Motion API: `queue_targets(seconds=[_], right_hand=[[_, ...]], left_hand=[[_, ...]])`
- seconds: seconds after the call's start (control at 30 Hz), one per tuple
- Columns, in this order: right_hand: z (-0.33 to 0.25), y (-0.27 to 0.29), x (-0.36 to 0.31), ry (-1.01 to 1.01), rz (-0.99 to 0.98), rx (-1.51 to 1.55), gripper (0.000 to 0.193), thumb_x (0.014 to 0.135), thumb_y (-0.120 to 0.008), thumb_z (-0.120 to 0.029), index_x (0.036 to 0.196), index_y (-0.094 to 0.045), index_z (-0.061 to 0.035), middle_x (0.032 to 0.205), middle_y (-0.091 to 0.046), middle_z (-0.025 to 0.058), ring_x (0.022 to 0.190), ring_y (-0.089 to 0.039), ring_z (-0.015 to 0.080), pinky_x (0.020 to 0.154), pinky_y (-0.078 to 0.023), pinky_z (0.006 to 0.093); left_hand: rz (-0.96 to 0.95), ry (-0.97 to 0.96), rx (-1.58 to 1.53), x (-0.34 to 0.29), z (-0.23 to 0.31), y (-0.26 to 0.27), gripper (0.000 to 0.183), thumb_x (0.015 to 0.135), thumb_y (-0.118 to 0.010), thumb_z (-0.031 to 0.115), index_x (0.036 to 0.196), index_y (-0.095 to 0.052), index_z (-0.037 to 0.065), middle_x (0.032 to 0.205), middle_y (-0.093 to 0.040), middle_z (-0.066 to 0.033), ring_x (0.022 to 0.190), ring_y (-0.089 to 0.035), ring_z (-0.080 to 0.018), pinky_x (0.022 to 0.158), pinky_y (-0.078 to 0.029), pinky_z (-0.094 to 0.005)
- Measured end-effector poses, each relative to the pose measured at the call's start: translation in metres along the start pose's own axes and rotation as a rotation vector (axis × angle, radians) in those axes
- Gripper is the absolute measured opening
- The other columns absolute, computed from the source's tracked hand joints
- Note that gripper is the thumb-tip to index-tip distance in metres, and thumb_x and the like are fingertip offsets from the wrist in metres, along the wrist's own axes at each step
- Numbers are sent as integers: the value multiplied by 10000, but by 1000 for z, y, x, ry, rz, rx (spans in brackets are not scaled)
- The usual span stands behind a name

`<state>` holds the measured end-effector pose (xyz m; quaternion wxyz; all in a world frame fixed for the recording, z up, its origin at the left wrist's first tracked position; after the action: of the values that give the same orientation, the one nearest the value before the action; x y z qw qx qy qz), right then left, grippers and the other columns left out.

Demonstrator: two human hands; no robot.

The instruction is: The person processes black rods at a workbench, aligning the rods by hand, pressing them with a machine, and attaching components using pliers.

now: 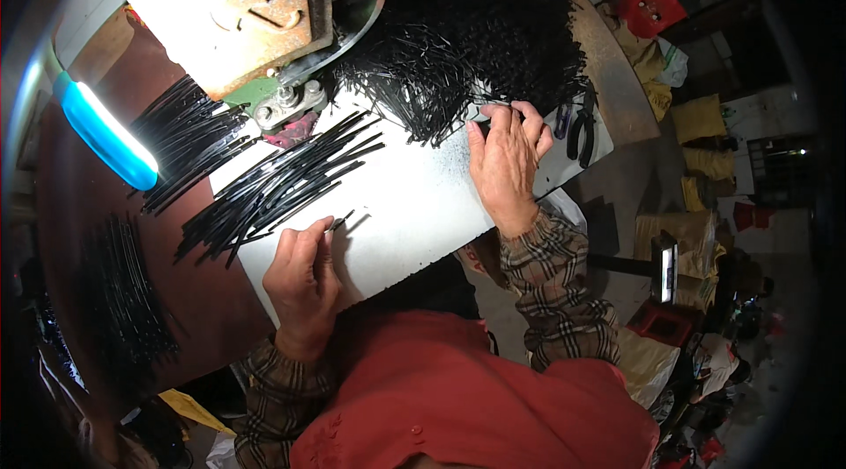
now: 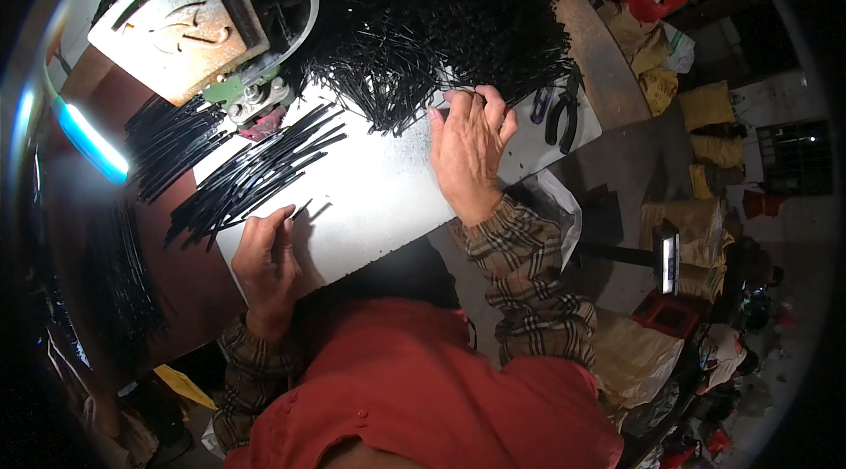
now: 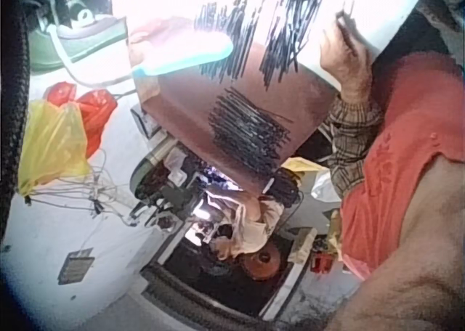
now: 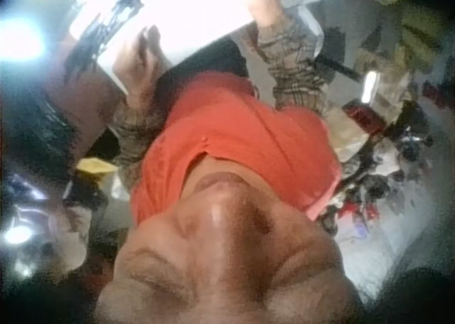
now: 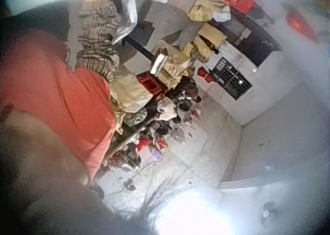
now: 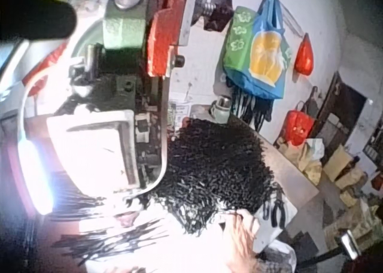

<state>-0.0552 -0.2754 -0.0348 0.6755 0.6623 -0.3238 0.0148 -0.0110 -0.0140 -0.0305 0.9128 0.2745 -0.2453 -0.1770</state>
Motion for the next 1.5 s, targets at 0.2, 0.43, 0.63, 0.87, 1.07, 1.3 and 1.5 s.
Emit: queue_targets(seconds=[0.2, 0.43, 0.63, 0.87, 1.07, 1.3, 1.5], right_hand=[[-5, -3, 2, -1, 47, 63, 273, 844, -657, -211, 1065, -582, -69, 1001, -614, 90, 1171, -427, 262, 997, -228, 460], [-6, -8, 1, -10, 78, 2, 256, 852, -642, -210, 1061, -638, -63, 1013, -631, 68, 1151, -447, 245, 1001, -234, 463], [-34, -6, -14, 25, 37, 75, 349, 855, -622, -194, 1148, -631, -4, 1100, -643, 91, 1138, -481, 245, 1026, -259, 497], [-42, -1, -24, 14, 101, 317, 328, 806, -665, -116, 1122, -648, -30, 1060, -657, 76, 1066, -509, 239, 938, -337, 426], [-19, 7, -22, 83, 48, 600, 253, 821, -647, -62, 1068, -681, -103, 967, -674, 34, 958, -560, 221, 874, -385, 363], [-22, 8, 3, 422, -61, 671, 100, 749, -719, -80, 838, -675, -95, 847, -608, 7, 853, -554, 187, 789, -417, 328], [-38, 4, 4, 753, -162, 479, 44, 812, -641, -95, 828, -606, -74, 861, -565, 38, 857, -523, 198, 776, -417, 342]], left_hand=[[-7, 2, -4, -1, 0, -1, 204, 846, -607, -81, 1030, -646, -2, 725, -498, -103, 577, -506, -186, 526, -415, -298], [0, 2, 30, 1, 2, 0, 193, 842, -607, -84, 1013, -643, -1, 734, -513, -108, 582, -515, -201, 531, -421, -303], [6, 2, 20, 1, 4, -2, 182, 855, -600, -85, 1012, -640, -2, 753, -532, -110, 607, -540, -204, 550, -438, -301], [20, -10, 20, -2, 3, 1, 188, 863, -594, -82, 1028, -637, -4, 758, -531, -102, 604, -521, -185, 545, -427, -285], [38, 18, 20, -2, 2, 2, 182, 872, -597, -54, 1038, -643, 6, 748, -520, -81, 590, -476, -148, 536, -396, -268], [-40, 120, -129, 1, 9, -7, 172, 892, -599, -13, 1052, -652, 17, 738, -478, -48, 596, -433, -110, 539, -375, -249], [-66, 160, -174, 8, 16, -8, 160, 906, -581, -9, 1044, -659, 7, 780, -526, -32, 659, -478, -92, 608, -405, -225]])
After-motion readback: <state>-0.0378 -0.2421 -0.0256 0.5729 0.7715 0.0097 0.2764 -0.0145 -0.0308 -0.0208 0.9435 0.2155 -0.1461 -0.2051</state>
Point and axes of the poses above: each hand's wrist, its own x-axis towards the middle knuckle, its own y-axis out of the back of the hand, z = x × y, the point moved 4 cm from there along x, towards the middle knuckle
